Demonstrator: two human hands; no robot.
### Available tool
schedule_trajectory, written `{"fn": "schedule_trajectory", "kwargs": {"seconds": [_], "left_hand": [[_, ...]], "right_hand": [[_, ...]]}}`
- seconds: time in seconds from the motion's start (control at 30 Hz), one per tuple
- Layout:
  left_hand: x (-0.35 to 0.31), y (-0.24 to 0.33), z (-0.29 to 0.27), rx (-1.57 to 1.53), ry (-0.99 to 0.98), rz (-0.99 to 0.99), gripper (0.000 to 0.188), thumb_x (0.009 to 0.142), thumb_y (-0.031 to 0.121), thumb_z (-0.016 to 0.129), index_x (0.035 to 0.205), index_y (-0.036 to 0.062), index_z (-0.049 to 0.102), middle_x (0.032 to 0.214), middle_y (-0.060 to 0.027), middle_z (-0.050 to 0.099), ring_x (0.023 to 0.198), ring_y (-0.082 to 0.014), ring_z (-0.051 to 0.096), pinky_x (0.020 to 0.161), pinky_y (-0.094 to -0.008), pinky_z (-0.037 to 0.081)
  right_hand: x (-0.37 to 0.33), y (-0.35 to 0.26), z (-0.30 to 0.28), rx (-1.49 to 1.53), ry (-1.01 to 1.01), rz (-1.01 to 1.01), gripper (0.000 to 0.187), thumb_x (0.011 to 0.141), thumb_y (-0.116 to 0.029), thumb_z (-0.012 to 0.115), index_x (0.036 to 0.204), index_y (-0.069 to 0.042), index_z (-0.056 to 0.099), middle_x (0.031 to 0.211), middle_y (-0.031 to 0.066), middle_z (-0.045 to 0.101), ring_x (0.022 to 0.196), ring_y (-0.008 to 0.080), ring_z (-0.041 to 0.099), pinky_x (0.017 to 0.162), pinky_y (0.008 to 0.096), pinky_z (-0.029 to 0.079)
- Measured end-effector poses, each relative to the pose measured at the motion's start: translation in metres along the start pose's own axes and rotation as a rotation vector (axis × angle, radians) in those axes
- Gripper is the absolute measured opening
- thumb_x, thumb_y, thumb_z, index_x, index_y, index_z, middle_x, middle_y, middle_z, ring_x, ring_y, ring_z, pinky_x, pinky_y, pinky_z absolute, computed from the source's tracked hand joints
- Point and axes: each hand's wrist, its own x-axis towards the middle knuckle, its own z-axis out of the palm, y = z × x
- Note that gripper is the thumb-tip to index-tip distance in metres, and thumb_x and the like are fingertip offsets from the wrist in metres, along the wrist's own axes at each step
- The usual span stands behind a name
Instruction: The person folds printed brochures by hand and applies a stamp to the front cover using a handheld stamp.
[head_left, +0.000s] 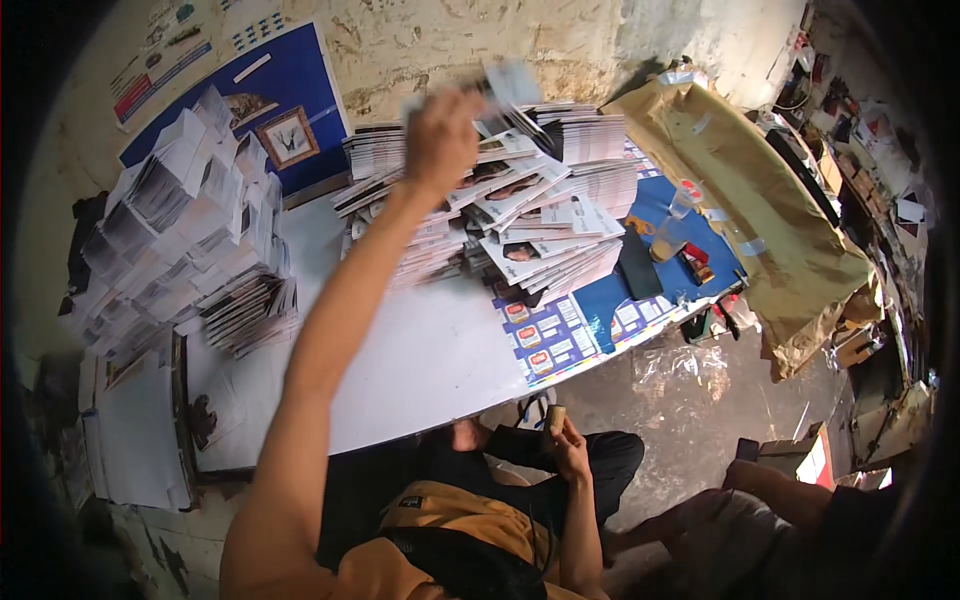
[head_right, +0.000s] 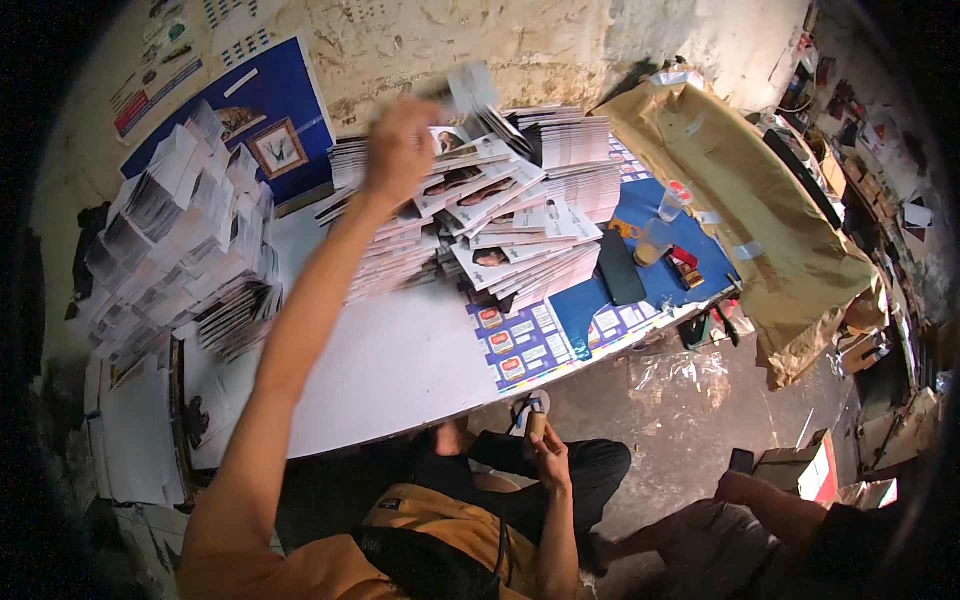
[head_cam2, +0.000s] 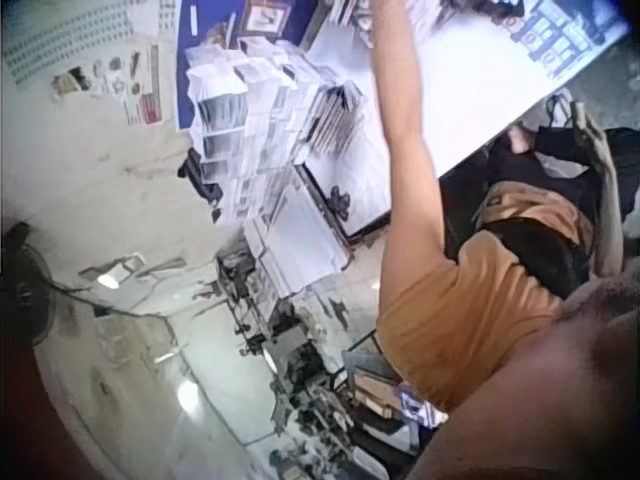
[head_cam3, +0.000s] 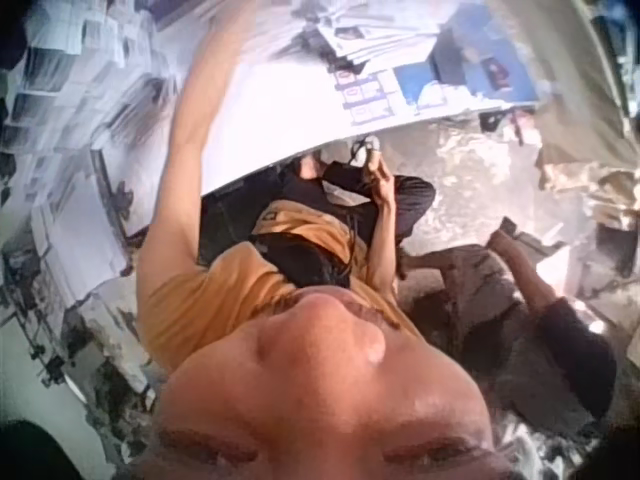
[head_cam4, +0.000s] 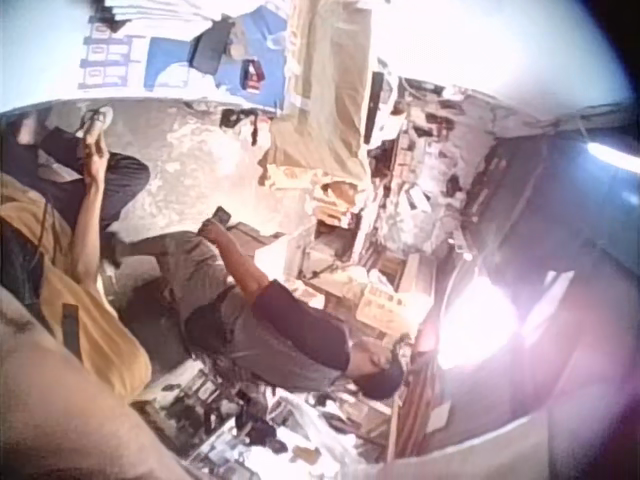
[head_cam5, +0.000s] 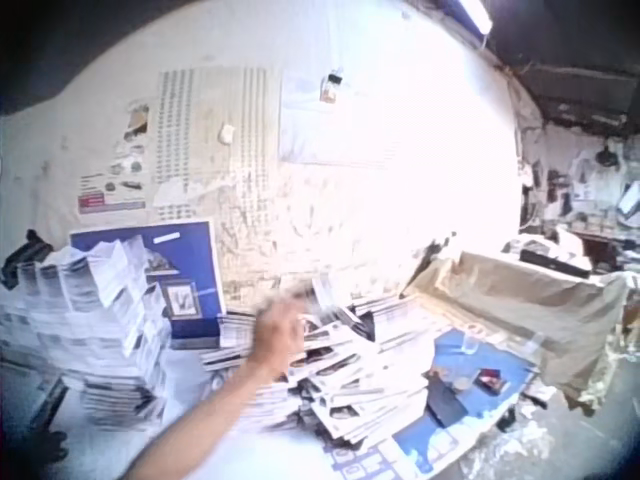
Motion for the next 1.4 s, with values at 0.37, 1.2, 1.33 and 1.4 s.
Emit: {"fn": "schedule_trajectory", "kwargs": {"seconds": [0.37,1.2,1.33,1.4], "left_hand": [[-0.162,0.103,-0.184,-0.551,-0.723,-0.439,0.038,0.084,0.003,0.072,0.122,0.0014,0.064,0.121,-0.0165,0.066,0.11,-0.0317,0.065,0.097,-0.0374,0.051],[-0.433,-0.058,-0.41,0.438,-0.684,-0.769,0.031,0.1,0.02,0.062,0.122,-0.0016,0.067,0.127,-0.0222,0.065,0.117,-0.0347,0.062,0.105,-0.0421,0.046],[-0.349,0.005,-0.352,0.641,-0.669,-0.3,0.029,0.091,0.02,0.072,0.113,0.0008,0.067,0.113,-0.0196,0.066,0.098,-0.0354,0.064,0.085,-0.044,0.052],[-0.433,-0.087,-0.398,0.647,-0.482,-0.283,0.029,0.09,0.025,0.074,0.107,0.0022,0.069,0.112,-0.0207,0.067,0.097,-0.0382,0.064,0.083,-0.0468,0.052]], "right_hand": [[-0.061,-0.164,0.084,-0.466,0.322,-0.496,0.05,0.09,-0.007,0.071,0.134,0.0,0.049,0.117,0.007,0.058,0.106,0.0167,0.056,0.093,0.0324,0.047],[0.073,-0.234,0.139,-0.843,0.496,-1.171,0.091,0.074,-0.021,0.088,0.146,0.0,0.037,0.127,0.0204,0.056,0.115,0.0318,0.057,0.098,0.0409,0.047],[0.027,-0.235,0.125,-0.744,0.686,-1.36,0.08,0.073,-0.016,0.087,0.139,0.0,0.045,0.126,0.0196,0.057,0.112,0.0325,0.059,0.096,0.0403,0.048],[-0.004,-0.235,0.156,-0.69,0.553,-1.417,0.074,0.075,-0.011,0.084,0.137,0.001,0.046,0.126,0.0194,0.057,0.114,0.0325,0.059,0.098,0.0405,0.047]]}}
